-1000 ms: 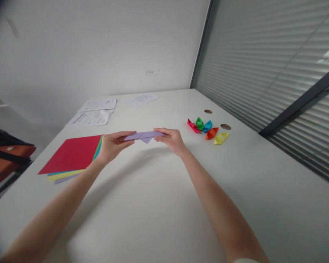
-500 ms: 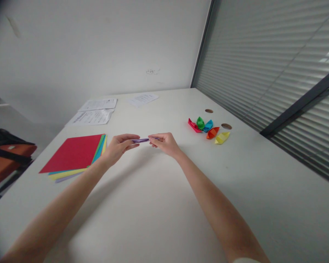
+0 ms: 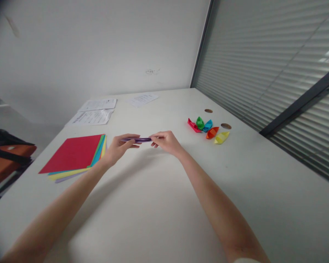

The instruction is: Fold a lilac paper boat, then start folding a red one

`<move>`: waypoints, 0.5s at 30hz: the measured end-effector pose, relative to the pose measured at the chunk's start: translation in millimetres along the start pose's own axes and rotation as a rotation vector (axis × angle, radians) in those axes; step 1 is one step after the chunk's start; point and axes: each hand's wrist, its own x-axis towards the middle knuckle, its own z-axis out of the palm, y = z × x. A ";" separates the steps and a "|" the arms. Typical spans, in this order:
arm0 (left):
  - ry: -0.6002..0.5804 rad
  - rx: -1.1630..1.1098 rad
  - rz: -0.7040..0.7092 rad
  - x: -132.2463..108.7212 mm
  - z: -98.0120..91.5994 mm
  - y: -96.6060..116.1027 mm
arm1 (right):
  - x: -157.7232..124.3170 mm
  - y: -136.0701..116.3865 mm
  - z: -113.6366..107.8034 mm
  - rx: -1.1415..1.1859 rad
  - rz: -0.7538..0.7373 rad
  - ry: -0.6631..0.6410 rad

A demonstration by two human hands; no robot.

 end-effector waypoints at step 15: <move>0.338 1.048 0.629 -4.1 -2.8 -13.9 | -3.0 3.4 17.4 -0.104 -0.027 0.168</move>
